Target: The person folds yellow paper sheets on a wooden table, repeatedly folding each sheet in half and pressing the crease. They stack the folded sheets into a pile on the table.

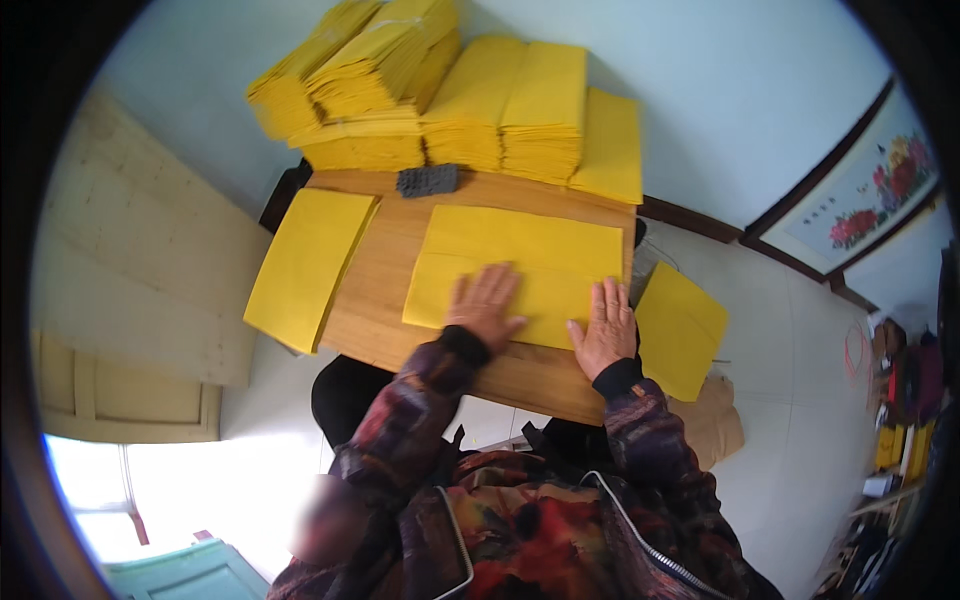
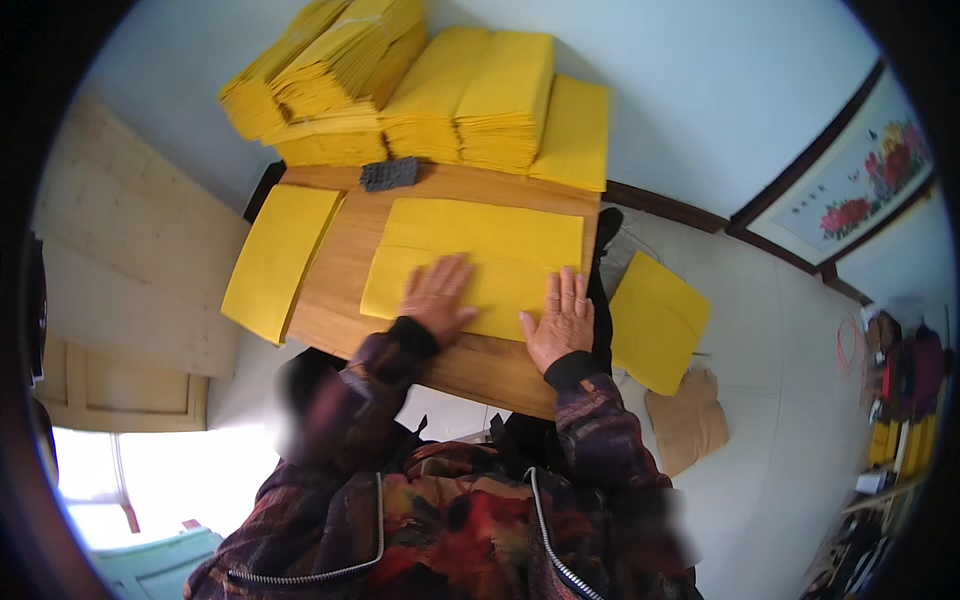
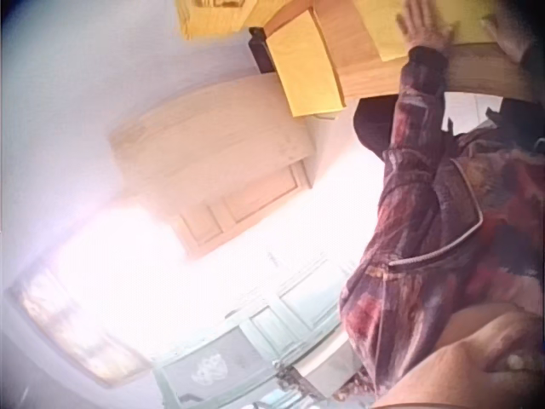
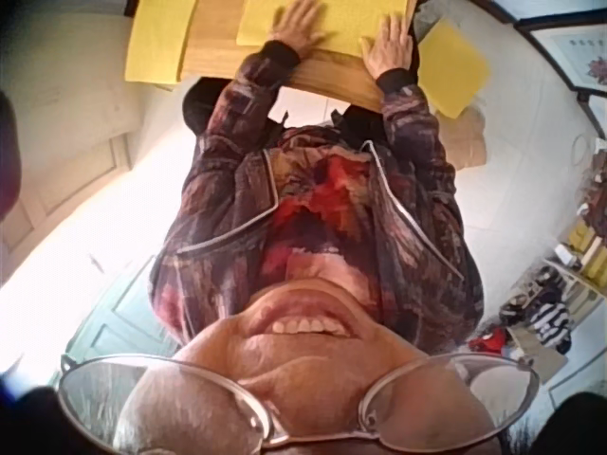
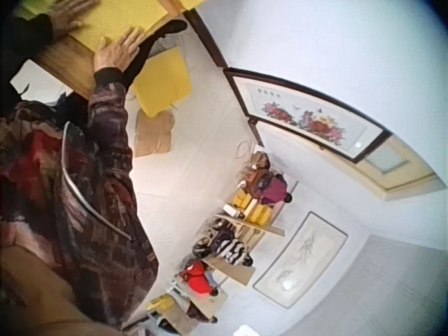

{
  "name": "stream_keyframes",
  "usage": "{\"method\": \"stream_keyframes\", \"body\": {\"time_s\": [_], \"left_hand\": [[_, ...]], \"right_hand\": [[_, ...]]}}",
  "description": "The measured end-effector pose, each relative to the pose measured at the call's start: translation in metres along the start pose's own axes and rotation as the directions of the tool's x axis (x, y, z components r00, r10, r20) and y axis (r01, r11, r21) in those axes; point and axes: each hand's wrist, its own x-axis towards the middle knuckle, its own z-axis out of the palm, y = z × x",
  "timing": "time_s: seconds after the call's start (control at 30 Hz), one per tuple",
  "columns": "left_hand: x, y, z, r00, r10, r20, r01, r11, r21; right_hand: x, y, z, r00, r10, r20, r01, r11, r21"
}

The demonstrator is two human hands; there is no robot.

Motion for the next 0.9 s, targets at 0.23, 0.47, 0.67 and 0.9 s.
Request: {"method": "stream_keyframes", "body": {"time_s": [0.23, 0.47, 0.67, 0.9], "left_hand": [[-0.022, -0.098, -0.006, 0.995, -0.100, -0.018, 0.102, 0.980, 0.172], [-0.021, -0.129, 0.012, 0.994, -0.101, 0.032, 0.089, 0.960, 0.264], [-0.042, -0.095, 0.013, 0.933, -0.334, 0.133, 0.300, 0.927, 0.225], [-0.101, -0.034, -0.020, 0.935, -0.354, -0.021, 0.355, 0.931, 0.080]], "right_hand": [[-0.014, 0.001, 0.001, 0.986, 0.007, -0.167, 0.024, 0.983, 0.183], [-0.014, 0.009, 0.000, 0.972, 0.061, -0.226, 0.029, 0.926, 0.376], [-0.054, 0.013, -0.018, 0.949, -0.081, -0.305, 0.162, 0.954, 0.251], [-0.073, -0.042, -0.029, 0.951, -0.268, -0.155, 0.298, 0.930, 0.216]]}}
